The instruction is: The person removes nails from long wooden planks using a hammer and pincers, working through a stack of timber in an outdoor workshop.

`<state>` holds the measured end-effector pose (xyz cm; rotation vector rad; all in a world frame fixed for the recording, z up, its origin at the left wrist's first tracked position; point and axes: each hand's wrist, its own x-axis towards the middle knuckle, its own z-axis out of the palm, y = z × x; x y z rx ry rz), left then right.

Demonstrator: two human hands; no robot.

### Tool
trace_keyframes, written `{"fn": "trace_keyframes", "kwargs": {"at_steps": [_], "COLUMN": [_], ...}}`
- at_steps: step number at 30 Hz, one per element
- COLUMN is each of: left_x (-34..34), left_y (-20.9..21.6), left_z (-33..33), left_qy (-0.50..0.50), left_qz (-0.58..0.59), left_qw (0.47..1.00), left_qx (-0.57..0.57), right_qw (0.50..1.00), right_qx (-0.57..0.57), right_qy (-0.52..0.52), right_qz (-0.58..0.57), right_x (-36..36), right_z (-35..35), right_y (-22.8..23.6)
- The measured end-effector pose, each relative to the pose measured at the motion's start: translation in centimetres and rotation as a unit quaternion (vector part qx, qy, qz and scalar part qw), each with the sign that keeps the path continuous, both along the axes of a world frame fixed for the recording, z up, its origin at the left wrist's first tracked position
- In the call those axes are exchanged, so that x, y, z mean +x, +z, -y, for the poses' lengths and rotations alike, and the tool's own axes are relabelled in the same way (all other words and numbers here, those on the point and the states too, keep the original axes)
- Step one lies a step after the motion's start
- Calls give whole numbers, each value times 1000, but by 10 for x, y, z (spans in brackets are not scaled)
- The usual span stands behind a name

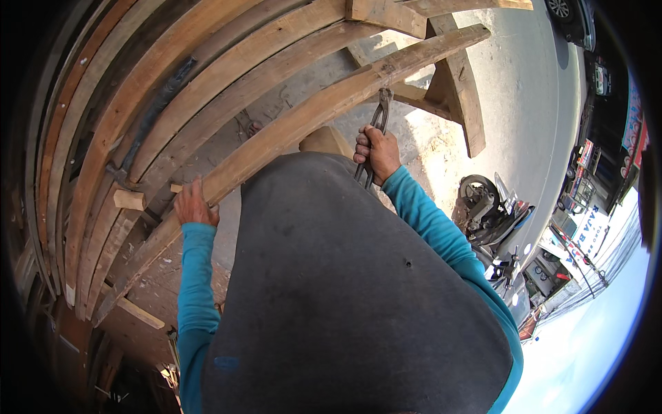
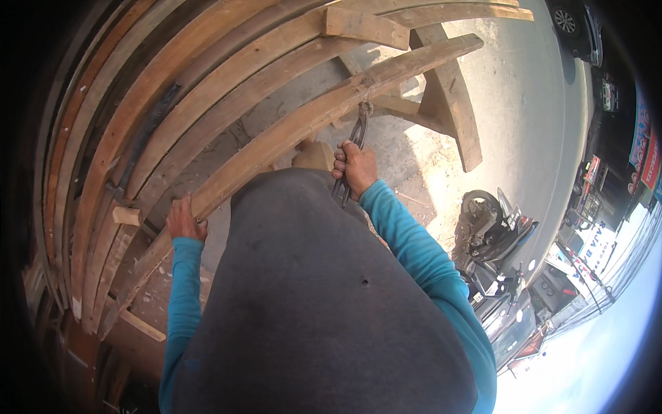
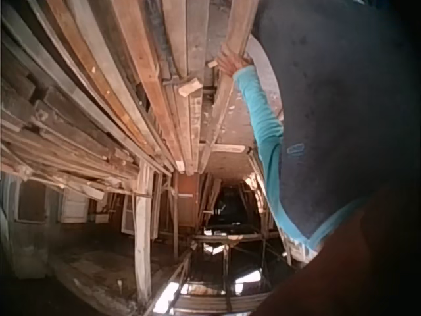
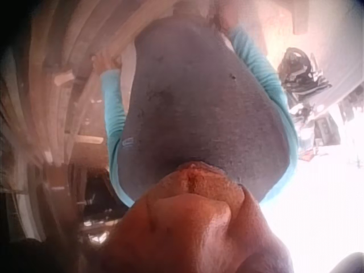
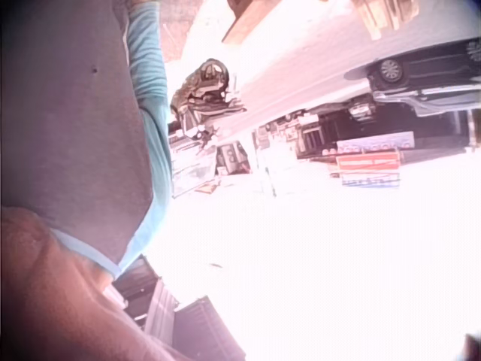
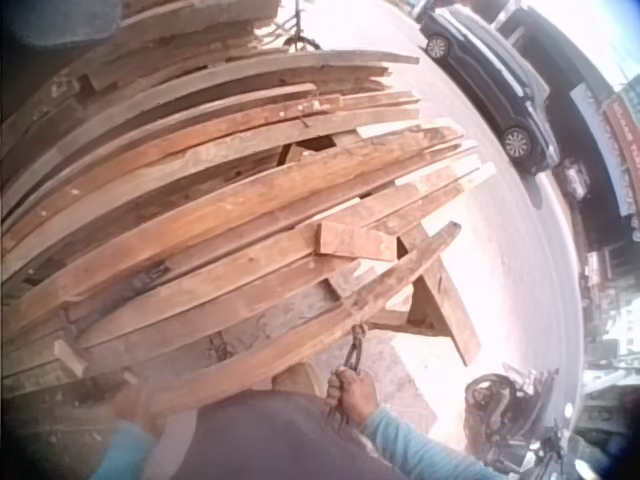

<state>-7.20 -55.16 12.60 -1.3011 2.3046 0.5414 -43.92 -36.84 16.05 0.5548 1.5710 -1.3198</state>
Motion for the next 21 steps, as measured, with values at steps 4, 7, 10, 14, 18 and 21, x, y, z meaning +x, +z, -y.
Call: {"fn": "trace_keyframes", "kwargs": {"at_steps": [4, 7, 10, 14, 18, 21], "left_x": [11, 9, 9, 9, 8, 8], "left_y": [-6, -5, -4, -4, -3, -3], "left_z": [3, 5, 8, 8, 6, 4], "left_qy": [-6, -6, -12, -11, -5, 0], "left_qz": [-41, -17, -14, -18, -25, -21], "left_qw": [999, 1000, 1000, 1000, 999, 1000], "left_qx": [8, 20, 21, 23, 22, 18], "right_qw": [999, 996, 992, 980, 954, 915], "right_qx": [-32, -37, -31, -60, -31, -13], "right_qy": [-13, 75, 121, 173, 280, 384], "right_qz": [-15, -44, -2, -80, -106, -118], "right_x": [26, 24, 18, 14, 12, 13], "right_z": [-9, -34, -46, -49, -37, -35], "right_y": [-13, -6, 7, 19, 43, 49]}}
